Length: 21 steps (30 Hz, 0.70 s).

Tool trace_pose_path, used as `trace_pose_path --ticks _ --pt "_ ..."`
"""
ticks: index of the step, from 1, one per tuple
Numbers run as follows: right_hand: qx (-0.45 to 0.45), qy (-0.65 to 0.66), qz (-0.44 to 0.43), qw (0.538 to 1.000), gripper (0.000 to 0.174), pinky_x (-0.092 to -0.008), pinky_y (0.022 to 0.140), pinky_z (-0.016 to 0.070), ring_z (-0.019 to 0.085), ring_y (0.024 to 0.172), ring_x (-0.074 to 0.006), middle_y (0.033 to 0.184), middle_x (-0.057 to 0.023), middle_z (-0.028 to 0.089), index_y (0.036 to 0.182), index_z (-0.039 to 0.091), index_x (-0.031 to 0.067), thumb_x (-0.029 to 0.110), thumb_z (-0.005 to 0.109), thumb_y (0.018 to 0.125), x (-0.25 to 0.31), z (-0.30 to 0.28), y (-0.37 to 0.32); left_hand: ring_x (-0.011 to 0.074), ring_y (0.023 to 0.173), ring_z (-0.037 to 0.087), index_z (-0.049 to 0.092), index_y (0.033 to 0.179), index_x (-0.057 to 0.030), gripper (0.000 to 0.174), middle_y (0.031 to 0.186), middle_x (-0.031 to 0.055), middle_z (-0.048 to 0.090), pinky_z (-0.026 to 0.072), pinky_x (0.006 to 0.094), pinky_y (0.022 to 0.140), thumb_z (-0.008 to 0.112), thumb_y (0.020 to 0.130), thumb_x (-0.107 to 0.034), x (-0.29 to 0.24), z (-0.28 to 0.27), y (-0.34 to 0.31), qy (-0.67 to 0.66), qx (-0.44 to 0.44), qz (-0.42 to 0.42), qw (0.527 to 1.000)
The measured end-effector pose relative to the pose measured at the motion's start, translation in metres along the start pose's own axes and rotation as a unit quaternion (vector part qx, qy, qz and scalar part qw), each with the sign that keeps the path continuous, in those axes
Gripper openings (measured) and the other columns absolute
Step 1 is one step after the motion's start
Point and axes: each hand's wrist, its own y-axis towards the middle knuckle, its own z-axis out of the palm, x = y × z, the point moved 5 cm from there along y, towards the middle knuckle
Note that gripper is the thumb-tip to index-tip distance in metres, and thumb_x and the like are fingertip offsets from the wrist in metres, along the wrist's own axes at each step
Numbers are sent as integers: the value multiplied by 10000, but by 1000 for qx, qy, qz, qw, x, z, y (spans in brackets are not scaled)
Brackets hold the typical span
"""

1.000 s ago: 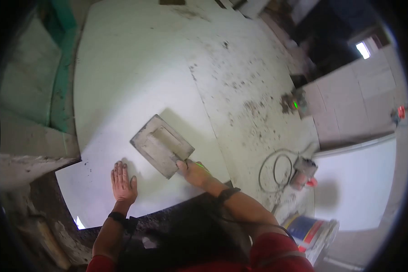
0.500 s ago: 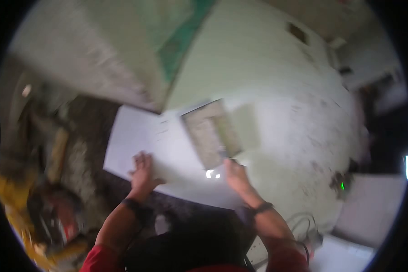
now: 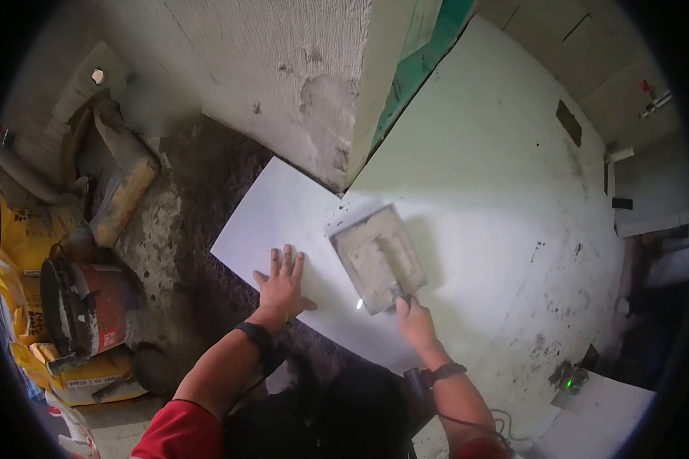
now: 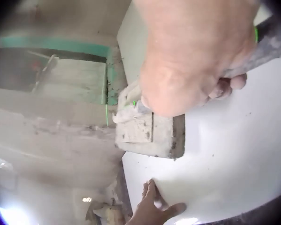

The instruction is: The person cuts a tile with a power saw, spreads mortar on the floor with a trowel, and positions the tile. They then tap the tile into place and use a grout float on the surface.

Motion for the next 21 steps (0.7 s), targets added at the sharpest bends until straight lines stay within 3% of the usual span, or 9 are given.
trace_pose_path --ticks 19,21 --pt "8 13 -32 999 548 -530 825 460 587 899 -501 917 -321 629 1042 592 -52 452 389 972 10 -1 -2 325 1470 28 109 1520 -80 1166 1600 90 51 194 732 1041 797 659 -460 2 -1 1 -3 -6 8 1000" --pt "28 -35 -26 999 535 -530 825 459 589 898 -500 916 -322 628 1044 593 -44 446 390 973 7 11 11 328 1470 29 113 1519 -78 1159 1599 93 54 196 733 1039 795 664 -461 1 -1 2 -3 -11 11 1000"
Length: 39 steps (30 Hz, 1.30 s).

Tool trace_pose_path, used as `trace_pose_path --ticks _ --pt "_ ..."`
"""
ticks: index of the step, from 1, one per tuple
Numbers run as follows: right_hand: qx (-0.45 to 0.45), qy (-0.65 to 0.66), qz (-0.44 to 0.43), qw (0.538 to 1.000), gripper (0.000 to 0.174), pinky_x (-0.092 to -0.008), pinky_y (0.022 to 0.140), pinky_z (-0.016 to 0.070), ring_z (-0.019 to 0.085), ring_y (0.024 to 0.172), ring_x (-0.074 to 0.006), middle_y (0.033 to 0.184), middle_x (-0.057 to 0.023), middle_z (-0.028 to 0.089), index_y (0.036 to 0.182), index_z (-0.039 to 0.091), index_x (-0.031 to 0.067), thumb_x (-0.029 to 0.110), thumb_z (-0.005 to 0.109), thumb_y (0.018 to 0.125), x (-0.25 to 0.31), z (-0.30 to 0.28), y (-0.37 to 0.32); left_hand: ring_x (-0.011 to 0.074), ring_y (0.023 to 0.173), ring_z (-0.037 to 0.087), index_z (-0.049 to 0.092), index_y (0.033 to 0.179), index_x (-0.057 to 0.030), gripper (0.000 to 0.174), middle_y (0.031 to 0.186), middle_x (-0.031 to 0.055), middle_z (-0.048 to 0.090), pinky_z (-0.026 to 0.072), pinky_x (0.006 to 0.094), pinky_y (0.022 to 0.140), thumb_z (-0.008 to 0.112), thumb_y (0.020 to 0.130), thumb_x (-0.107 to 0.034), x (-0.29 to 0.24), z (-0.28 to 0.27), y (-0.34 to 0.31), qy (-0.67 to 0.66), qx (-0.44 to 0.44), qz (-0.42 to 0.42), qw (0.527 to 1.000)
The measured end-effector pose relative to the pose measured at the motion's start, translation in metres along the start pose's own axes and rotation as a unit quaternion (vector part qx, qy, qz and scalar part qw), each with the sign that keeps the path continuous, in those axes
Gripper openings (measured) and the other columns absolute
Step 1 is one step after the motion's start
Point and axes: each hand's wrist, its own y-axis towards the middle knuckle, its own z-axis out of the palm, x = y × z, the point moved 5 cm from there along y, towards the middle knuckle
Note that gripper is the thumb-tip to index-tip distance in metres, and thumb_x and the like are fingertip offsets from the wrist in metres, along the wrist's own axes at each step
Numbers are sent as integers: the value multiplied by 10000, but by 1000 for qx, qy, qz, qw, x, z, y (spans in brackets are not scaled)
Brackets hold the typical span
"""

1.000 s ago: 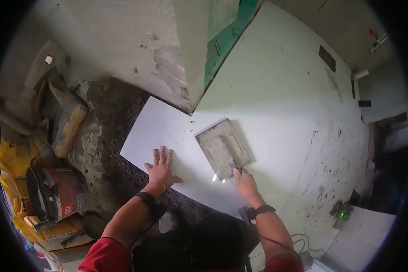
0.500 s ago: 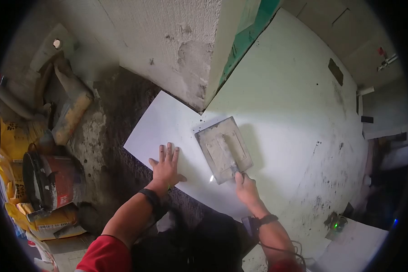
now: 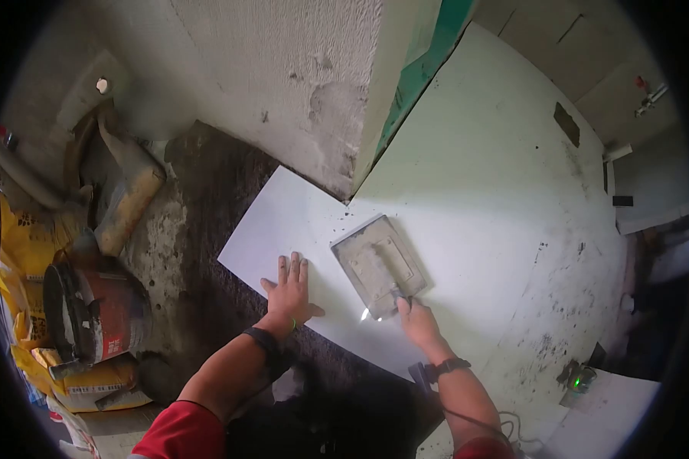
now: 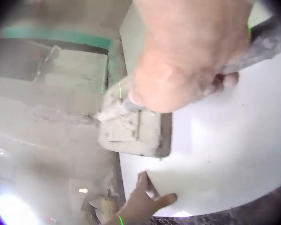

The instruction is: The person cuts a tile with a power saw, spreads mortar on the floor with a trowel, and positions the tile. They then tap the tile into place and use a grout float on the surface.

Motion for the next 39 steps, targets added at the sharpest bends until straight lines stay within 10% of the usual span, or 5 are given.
trace_pose_path --ticks 39 --pt "-16 9 -8 1000 537 -541 801 457 581 891 -506 909 -330 616 973 586 -46 436 349 995 -7 -4 -5 337 1468 43 129 1517 -81 1157 1600 100 45 223 735 1024 804 660 -466 -2 -2 0 15 -2 2 1000"
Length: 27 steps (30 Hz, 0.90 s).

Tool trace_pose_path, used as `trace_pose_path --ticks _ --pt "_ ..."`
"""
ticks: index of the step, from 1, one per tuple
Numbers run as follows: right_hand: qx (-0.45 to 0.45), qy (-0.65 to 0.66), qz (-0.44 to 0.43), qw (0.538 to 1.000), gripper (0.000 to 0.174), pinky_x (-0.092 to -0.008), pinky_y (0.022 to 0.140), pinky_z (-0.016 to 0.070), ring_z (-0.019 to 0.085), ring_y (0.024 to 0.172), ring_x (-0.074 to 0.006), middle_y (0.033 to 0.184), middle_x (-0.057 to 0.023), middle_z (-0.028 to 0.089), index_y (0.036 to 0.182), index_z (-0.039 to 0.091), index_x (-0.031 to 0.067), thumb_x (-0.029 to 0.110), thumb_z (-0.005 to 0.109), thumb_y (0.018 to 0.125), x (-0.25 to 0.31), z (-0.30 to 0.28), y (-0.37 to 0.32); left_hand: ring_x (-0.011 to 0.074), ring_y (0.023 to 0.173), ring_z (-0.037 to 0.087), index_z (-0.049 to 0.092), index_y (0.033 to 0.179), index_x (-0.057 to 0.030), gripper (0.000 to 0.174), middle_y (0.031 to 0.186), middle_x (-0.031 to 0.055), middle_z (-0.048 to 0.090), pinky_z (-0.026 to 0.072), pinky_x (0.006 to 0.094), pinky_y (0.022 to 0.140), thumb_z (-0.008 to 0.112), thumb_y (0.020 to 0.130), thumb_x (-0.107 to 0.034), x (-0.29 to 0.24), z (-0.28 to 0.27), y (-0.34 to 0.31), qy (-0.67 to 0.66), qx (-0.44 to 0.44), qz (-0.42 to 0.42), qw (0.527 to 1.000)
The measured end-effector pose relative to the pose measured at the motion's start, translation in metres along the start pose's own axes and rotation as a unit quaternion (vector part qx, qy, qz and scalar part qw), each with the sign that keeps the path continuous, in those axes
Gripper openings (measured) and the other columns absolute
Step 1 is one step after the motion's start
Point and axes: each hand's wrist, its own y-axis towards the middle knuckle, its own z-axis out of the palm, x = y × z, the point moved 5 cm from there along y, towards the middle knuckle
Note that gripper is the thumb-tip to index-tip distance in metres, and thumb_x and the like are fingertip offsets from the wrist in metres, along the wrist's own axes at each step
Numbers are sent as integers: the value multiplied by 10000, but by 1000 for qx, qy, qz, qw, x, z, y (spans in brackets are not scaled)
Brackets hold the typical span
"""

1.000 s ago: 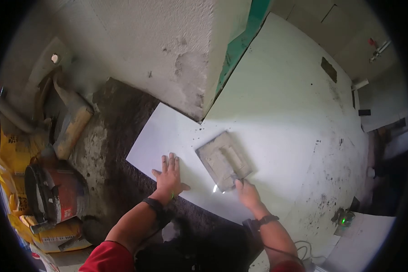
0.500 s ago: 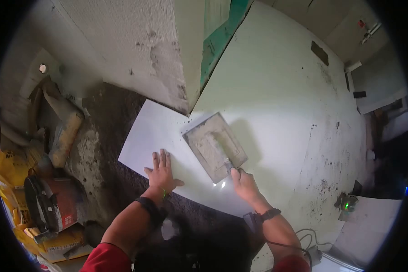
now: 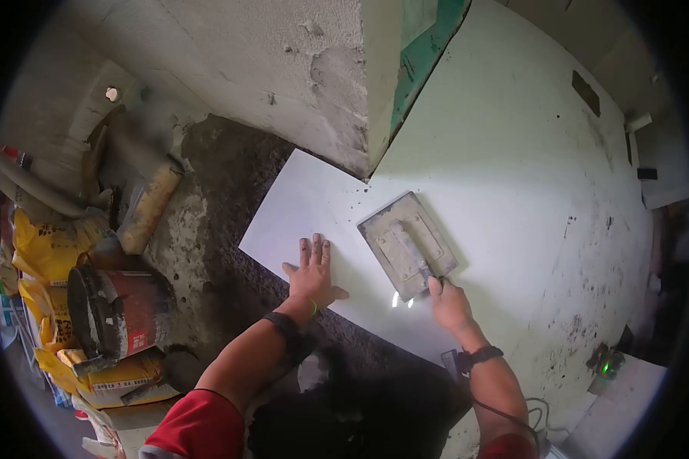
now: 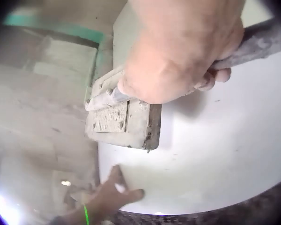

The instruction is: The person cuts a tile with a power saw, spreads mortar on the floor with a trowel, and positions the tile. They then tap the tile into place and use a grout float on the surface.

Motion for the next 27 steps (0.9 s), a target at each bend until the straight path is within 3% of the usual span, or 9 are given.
trace_pose_path --ticks 3,5,7,9,12,17,20,24,27 --pt "27 -11 47 998 532 -544 820 457 581 915 -505 938 -306 633 1019 588 -21 451 344 988 -1 -7 -11 325 1470 47 124 1519 -88 1157 1601 93 41 232 727 1025 802 663 -472 -4 7 0 10 18 2 1000" --pt "-18 34 10 999 527 -532 824 460 591 913 -486 935 -286 641 1017 599 -12 452 351 988 -6 -4 -17 320 1471 42 120 1519 -86 1181 1601 96 42 231 722 1029 811 645 -479 0 6 2 16 -1 -4 1000" --pt "54 28 43 997 525 -516 822 463 599 914 -461 952 -267 645 1005 607 -4 458 359 985 -30 19 -6 320 1472 35 132 1515 -74 1203 1600 101 49 222 723 1030 826 620 -480 1 10 5 8 -7 -1 1000" --pt "62 4 -3 998 521 -498 819 467 606 924 -433 966 -250 647 978 613 5 465 367 983 -41 28 5 331 1471 23 153 1506 -56 1201 1599 117 39 230 714 1028 837 609 -471 -2 11 10 -16 -3 4 1000" --pt "36 5 77 996 552 -485 808 471 609 928 -416 963 -239 646 959 615 6 500 369 974 -24 -16 -13 341 1469 33 161 1503 -47 1194 1598 124 47 269 701 1009 822 614 -491 -8 10 5 32 -12 0 999" --pt "83 53 56 994 631 -480 796 473 620 884 -403 923 -228 649 936 619 2 576 358 955 -56 -9 -47 368 1461 47 158 1500 -38 1206 1595 131 53 307 692 986 831 604 -483 -12 8 -3 44 -22 11 999" --pt "73 56 123 988 652 -474 764 476 623 846 -407 848 -245 641 872 638 0 583 360 959 -49 -24 -70 376 1460 35 133 1505 -48 1230 1594 137 42 331 692 963 843 593 -470 -12 13 1 45 -34 40 998" --pt "-50 112 66 990 597 -480 662 473 612 703 -434 712 -235 613 774 634 -7 523 433 960 -60 -34 -87 379 1459 34 116 1507 -46 1267 1595 147 11 344 693 945 854 573 -480 -8 14 2 62 -7 16 998" --pt "-121 143 93 978 594 -474 667 483 611 706 -443 717 -225 625 784 638 -7 518 425 965 -83 -36 -92 395 1456 25 101 1506 -34 1281 1593 155 0 352 683 943 851 575 -494 -9 16 4 67 -10 26 997"
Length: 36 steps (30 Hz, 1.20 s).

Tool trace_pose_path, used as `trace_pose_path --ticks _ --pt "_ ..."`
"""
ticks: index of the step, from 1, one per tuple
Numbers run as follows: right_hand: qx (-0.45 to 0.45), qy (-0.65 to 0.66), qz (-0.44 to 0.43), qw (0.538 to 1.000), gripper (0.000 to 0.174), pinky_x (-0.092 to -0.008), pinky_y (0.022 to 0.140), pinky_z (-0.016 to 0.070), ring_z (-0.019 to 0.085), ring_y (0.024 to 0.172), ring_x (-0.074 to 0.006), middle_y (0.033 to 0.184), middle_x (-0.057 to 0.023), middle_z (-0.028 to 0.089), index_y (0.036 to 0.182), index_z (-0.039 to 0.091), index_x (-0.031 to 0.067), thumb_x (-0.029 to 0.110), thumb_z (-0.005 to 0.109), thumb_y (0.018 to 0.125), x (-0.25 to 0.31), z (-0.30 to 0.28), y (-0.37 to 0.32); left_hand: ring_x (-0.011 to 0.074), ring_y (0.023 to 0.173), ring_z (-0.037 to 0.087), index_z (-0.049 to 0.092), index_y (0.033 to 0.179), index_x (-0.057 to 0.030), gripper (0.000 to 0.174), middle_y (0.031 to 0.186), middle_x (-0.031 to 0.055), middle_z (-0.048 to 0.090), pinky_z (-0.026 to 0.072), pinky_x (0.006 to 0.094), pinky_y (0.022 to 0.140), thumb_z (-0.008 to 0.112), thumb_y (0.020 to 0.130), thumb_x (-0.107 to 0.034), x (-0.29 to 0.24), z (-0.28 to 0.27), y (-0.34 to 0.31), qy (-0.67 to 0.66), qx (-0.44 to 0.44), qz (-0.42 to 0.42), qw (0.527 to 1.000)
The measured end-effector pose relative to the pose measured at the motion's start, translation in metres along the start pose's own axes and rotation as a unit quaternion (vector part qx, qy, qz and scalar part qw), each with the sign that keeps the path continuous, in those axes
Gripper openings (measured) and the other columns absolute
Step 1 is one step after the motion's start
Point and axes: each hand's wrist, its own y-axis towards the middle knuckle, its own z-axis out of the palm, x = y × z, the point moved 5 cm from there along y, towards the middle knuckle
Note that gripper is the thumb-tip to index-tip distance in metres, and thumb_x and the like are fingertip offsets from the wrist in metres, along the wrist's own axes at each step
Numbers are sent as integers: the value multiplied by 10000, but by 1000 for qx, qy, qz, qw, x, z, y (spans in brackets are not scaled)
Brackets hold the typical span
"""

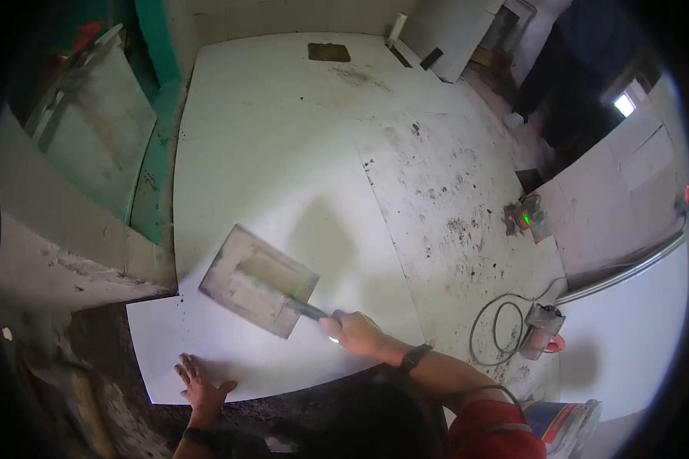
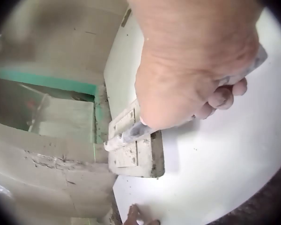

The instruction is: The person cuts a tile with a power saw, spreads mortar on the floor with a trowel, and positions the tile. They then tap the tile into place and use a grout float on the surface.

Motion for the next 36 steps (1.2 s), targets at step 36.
trace_pose_path --ticks 36 --pt "-280 -81 26 956 666 -388 400 448 556 428 -262 605 -142 570 863 568 -7 574 263 983 -88 -37 124 430 1444 -9 26 1529 -106 1227 1604 -1 -59 327 683 986 761 669 -582 -184 -76 117 212 76 171 959"
